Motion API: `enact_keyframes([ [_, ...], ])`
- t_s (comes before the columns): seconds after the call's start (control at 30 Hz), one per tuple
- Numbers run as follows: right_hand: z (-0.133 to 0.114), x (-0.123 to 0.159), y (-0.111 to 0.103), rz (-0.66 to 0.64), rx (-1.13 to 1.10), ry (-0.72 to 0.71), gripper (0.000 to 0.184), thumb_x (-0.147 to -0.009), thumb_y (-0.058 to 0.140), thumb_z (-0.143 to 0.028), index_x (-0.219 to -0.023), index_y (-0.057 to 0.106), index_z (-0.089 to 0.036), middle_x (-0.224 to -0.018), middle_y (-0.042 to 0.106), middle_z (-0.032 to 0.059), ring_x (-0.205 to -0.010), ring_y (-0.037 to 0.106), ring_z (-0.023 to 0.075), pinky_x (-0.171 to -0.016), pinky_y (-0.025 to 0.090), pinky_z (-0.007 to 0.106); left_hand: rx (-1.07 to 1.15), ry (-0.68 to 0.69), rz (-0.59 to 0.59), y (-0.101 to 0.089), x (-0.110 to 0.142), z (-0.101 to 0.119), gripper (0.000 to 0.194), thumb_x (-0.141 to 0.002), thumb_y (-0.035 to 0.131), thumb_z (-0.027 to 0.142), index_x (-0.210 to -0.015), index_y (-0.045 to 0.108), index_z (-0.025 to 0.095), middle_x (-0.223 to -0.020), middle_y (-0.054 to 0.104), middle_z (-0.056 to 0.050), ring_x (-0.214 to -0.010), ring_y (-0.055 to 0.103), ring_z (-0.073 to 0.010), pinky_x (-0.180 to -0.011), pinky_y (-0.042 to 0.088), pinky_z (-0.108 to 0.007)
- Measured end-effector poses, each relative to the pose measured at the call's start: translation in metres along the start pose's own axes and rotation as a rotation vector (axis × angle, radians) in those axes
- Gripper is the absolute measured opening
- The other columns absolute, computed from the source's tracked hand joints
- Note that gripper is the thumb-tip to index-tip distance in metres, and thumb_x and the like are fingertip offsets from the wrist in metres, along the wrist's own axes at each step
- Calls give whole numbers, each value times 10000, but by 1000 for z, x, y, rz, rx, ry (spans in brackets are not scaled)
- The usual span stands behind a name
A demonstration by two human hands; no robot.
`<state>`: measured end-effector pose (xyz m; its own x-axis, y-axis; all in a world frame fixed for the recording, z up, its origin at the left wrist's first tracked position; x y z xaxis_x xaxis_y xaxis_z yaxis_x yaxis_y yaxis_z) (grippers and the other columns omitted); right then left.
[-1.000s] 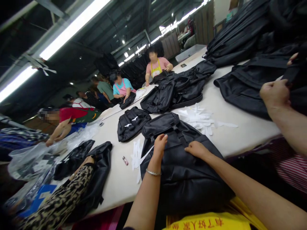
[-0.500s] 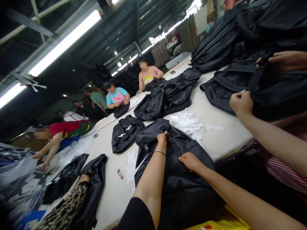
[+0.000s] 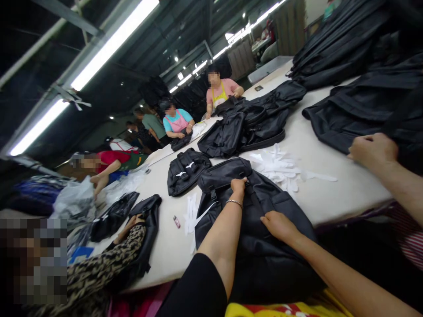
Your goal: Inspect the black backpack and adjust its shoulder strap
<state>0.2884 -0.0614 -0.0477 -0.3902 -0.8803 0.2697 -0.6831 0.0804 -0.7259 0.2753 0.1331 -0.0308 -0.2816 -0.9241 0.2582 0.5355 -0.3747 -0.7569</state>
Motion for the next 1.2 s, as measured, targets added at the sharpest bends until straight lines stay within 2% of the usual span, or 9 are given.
enact_keyframes([
  [0.2, -8, 27, -15, 27, 241, 24, 376, -836, 337, -425, -672, 548, -161, -708, 606, 103, -725, 582, 252, -546, 362, 285, -140, 300, 63, -62, 56, -18, 448, -689, 479, 537, -986, 559, 212, -974, 607, -59, -923, 531, -184, -774, 385, -253],
  [0.3, -29, 42, -42, 184, 441, -4, 304, -826, 398, -398, -765, 538, -135, -724, 592, 124, -684, 581, 275, -531, 361, 308, -425, 361, 131, -103, 103, -64, 547, -636, 514, 577, -1029, 506, 197, -987, 571, -89, -939, 503, -226, -767, 380, -290],
  [0.4, -54, 42, -47, 185, 426, -66, 242, -815, 436, -368, -816, 522, -142, -746, 591, 118, -656, 579, 256, -528, 355, 300, -536, 301, 62, -119, 136, -110, 393, -692, 502, 477, -959, 517, 188, -945, 552, -86, -865, 516, -207, -711, 388, -275],
  [0.5, -85, 30, -24, 34, 277, -188, 237, -786, 473, -378, -719, 534, -160, -727, 602, 97, -705, 577, 239, -553, 351, 278, -531, 307, 108, -127, 155, -118, 214, -774, 391, 266, -910, 538, 191, -891, 544, -71, -814, 517, -174, -705, 379, -260],
  [0.63, -119, 8, 19, -167, -45, -222, 262, -804, 432, -348, -668, 543, -153, -655, 606, 54, -564, 565, 143, -518, 353, 217, -602, 403, 167, -126, 174, -99, 310, -792, 277, 144, -864, 574, 193, -856, 547, -86, -804, 505, -176, -704, 367, -273],
  [0.77, -136, -15, 58, -304, -167, -130, 321, -827, 376, -313, -638, 561, -132, -613, 608, 44, -436, 525, 94, -443, 354, 183, -678, 524, 35, -107, 189, -97, 339, -772, 282, 107, -849, 603, 180, -869, 573, -100, -832, 505, -194, -705, 379, -291],
  [0.97, -139, -32, 76, -198, -37, -55, 222, -751, 496, -318, -649, 594, -147, -700, 625, 77, -661, 586, 180, -526, 381, 227, -243, 541, -329, -115, 152, -106, 181, -653, 570, 313, -800, 644, 238, -841, 626, -20, -802, 547, -171, -730, 403, -244],
  [1.1, -146, -14, 72, -58, 79, -88, 251, -763, 490, -359, -807, 577, -128, -816, 608, 127, -803, 572, 265, -607, 401, 302, 167, 142, -6, -161, 73, -126, 260, -645, 573, 394, -755, 627, 164, -775, 621, -55, -805, 544, -186, -743, 401, -278],
  [1.2, -162, 8, 72, 95, 265, -243, 301, -767, 507, -330, -992, 519, -131, -857, 582, 120, -750, 582, 253, -596, 411, 309, 266, 13, 63, -153, 38, -129, 265, -542, 670, 369, -610, 591, 125, -643, 591, -70, -763, 545, -220, -720, 408, -328],
])
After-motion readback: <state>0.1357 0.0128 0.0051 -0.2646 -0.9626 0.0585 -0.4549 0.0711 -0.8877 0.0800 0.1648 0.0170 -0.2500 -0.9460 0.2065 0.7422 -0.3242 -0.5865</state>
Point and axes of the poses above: each hand's wrist, its own x-axis away from the middle knuckle, its own y-axis out of the palm, z = x × y, the point moved 9 cm from there along -x, towards the middle knuckle
